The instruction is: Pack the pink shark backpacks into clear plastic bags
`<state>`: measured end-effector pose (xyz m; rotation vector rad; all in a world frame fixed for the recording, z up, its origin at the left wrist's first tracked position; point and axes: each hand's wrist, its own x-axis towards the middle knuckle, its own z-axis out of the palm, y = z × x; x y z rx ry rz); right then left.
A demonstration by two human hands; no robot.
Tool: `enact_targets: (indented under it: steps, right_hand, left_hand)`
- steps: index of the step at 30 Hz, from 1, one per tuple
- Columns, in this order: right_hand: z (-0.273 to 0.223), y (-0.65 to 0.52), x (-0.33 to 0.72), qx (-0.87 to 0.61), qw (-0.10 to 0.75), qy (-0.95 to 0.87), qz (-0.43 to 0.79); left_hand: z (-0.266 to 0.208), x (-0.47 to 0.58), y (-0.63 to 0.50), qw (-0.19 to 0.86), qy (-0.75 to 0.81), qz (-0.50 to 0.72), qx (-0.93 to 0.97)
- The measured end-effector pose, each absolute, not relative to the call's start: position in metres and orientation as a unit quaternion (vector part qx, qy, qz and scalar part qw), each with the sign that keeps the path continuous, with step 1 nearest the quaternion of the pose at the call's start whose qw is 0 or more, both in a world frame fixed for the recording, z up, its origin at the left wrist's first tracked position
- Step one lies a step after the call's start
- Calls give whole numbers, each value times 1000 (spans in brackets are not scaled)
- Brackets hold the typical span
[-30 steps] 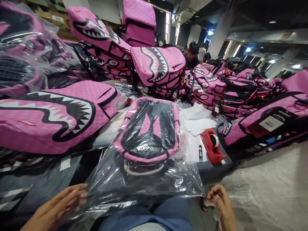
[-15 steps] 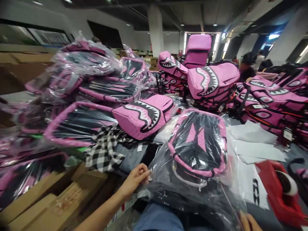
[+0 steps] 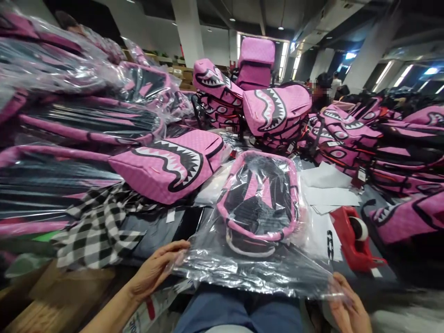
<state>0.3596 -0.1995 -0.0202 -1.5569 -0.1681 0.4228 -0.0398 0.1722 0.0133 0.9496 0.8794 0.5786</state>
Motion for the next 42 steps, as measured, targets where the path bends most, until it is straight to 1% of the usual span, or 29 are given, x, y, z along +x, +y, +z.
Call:
enact_targets:
  steps: [3,5,8,10,12,14,17,19,21,23,25,27,29,31,32,38,42]
  right_hand:
    - [-17,-202,358,-690,685,-49,230]
    - [-8,-197,359,-729,642,-70,226]
    - [5,-184,359,-798,579,-122,115]
    - [9,-173,357,-792,592,-144,35]
    - [8,-160,354,-760,634,-144,6]
    - [6,-146,350,-750,650,-122,-13]
    - [6,-128,349,-799,590,-92,-69]
    - [7,-118,350,-827,551,-88,-69]
    - [9,-112,351,-836,539,-90,-50]
    - [11,-110,350,-836,538,-99,-40]
    - [12,-109,349,-832,543,-105,-42]
    - [12,-110,347,-827,550,-106,-48]
    - [11,-111,345,-825,553,-100,-57]
    - [10,-111,345,-825,554,-91,-60]
    - [10,-111,345,-825,555,-86,-61]
    - [14,-109,344,-815,567,-86,-77]
    - [18,-109,342,-824,559,-70,-62]
  left_hand:
    - [14,-44,176,688,358,261,575]
    - [15,-42,178,602,329,273,674]
    - [12,-32,182,481,337,317,744]
    - [8,-24,184,440,354,355,745]
    - [5,-15,186,439,356,381,732]
    - [4,-5,188,465,352,398,709]
    - [4,10,191,519,359,391,670]
    - [4,19,195,541,377,365,657]
    - [4,25,197,518,407,356,663]
    - [6,32,194,425,432,397,690]
    - [12,41,182,277,412,463,734]
    - [22,56,162,149,317,487,800]
    - [33,76,141,94,189,445,870]
    - [44,95,125,93,107,386,912]
    - [49,102,121,98,95,364,921]
    - [63,110,130,124,94,280,947]
    - [65,103,138,146,76,280,946]
